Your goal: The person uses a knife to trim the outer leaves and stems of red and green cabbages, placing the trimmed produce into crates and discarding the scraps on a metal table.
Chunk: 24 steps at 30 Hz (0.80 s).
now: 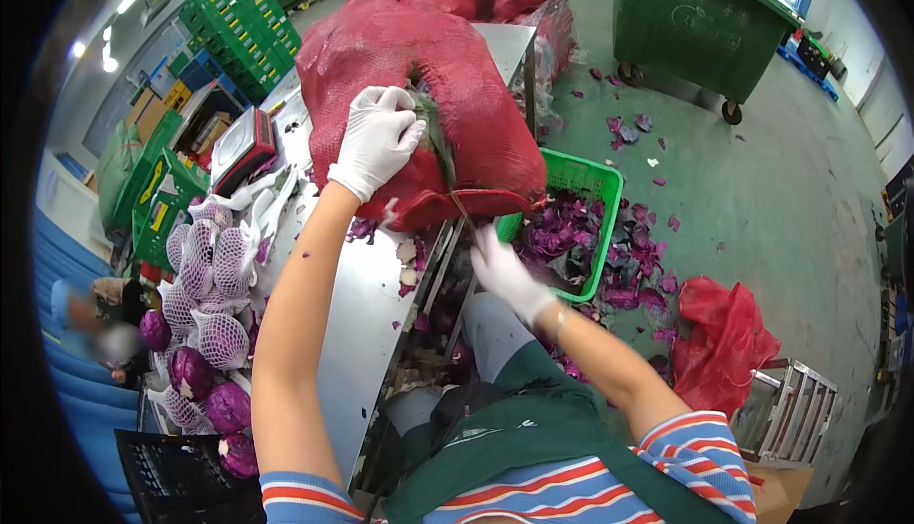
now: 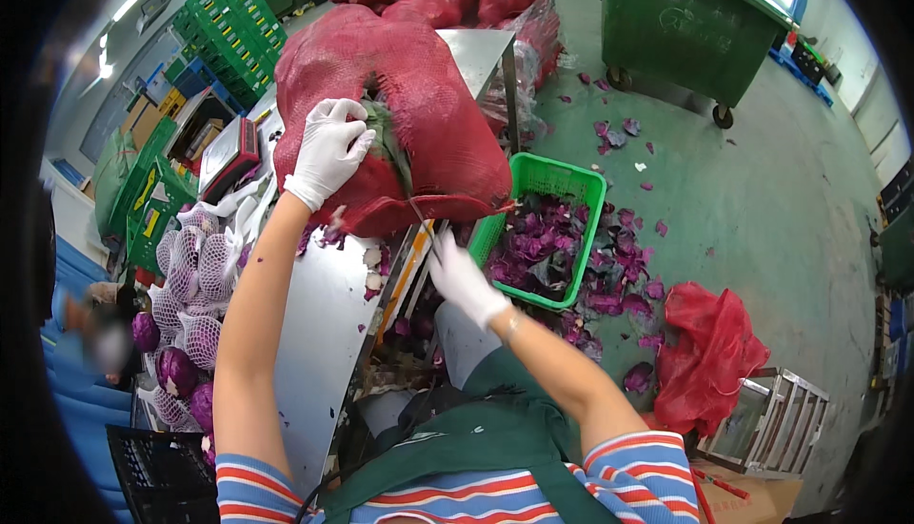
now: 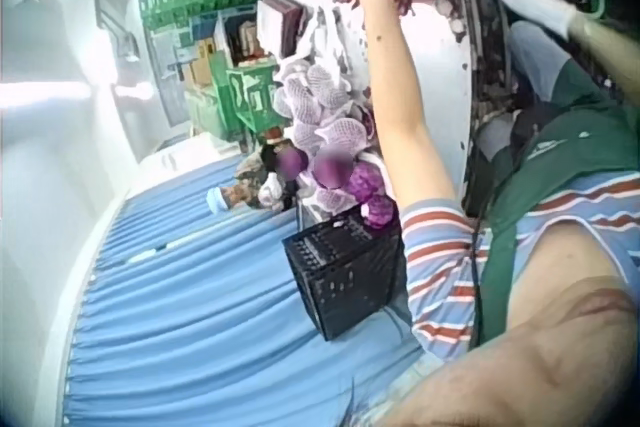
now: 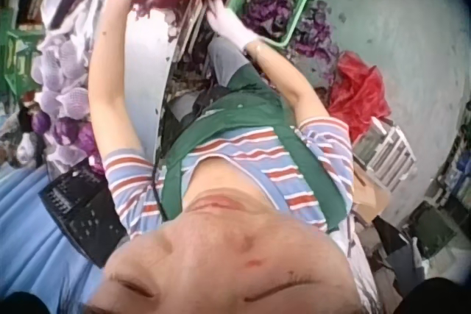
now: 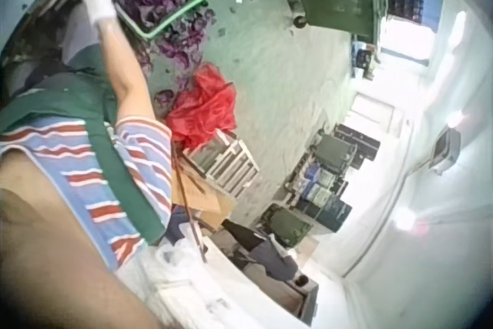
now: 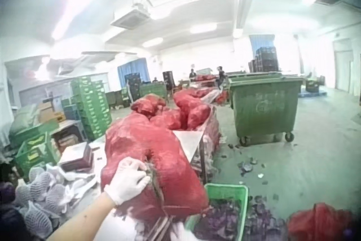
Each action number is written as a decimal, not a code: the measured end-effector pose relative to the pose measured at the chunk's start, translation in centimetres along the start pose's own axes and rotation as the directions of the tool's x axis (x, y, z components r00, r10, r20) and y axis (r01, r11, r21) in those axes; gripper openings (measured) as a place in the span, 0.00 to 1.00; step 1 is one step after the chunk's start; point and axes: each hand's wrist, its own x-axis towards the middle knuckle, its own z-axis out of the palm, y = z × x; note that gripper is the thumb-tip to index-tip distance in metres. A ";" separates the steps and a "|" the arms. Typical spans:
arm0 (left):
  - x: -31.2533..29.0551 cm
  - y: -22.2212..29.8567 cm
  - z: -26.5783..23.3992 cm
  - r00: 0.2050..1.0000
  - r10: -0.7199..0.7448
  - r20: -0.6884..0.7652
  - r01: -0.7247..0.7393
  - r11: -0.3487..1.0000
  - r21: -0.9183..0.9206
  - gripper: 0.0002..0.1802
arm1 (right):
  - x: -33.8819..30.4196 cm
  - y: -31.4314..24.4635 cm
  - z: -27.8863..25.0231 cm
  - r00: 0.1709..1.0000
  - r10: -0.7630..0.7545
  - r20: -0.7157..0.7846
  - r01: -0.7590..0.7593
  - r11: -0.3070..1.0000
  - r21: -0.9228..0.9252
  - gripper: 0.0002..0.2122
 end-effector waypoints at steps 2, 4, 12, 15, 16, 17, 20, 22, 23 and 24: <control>-0.9 -1.0 -0.6 0.998 0.010 -0.061 -0.011 1.000 -0.020 0.10 | -4.1 1.5 0.9 0.998 0.001 -0.059 -0.005 0.998 -0.069 0.12; -1.4 -1.2 -0.4 0.985 -0.035 -0.172 0.027 0.998 -0.051 0.09 | -3.8 0.0 -1.1 0.992 0.005 -0.129 -0.010 0.999 -0.037 0.11; -2.3 -1.4 0.6 0.970 -0.096 -0.225 0.071 0.990 -0.118 0.09 | -3.9 0.7 -0.6 0.989 0.134 0.062 -0.133 0.991 -0.020 0.12; -4.4 -3.4 -0.9 0.942 -0.222 -0.253 0.176 0.966 -0.191 0.09 | -3.3 -4.2 -3.8 0.996 -0.006 -0.093 0.004 1.000 -0.019 0.12; -3.8 -2.8 -0.8 0.934 -0.221 -0.281 0.167 0.965 -0.203 0.10 | -2.0 -4.1 -5.2 0.988 -0.101 -0.120 0.093 0.993 -0.074 0.12; -3.8 -2.6 -0.7 0.930 -0.218 -0.297 0.158 0.964 -0.213 0.11 | 1.0 -5.7 -6.4 0.987 -0.105 -0.118 0.099 0.993 -0.058 0.12; -3.5 -1.2 -0.9 0.937 -0.247 -0.248 0.197 0.958 -0.208 0.10 | 12.1 -9.4 -8.2 0.980 -0.169 -0.101 0.164 0.985 -0.053 0.14; -3.3 -1.1 -0.5 0.933 -0.253 -0.255 0.198 0.954 -0.223 0.10 | 21.6 -11.7 -9.1 0.998 0.020 0.065 -0.010 0.987 -0.160 0.13; -3.2 -1.1 -0.5 0.931 -0.250 -0.266 0.196 0.957 -0.214 0.10 | 26.3 -13.4 -9.5 0.982 0.123 0.145 -0.093 0.975 -0.201 0.10; -2.7 -0.9 -0.7 0.934 -0.220 -0.280 0.167 0.965 -0.201 0.10 | 31.5 -13.2 -10.3 0.957 0.054 0.285 0.064 0.920 -0.388 0.08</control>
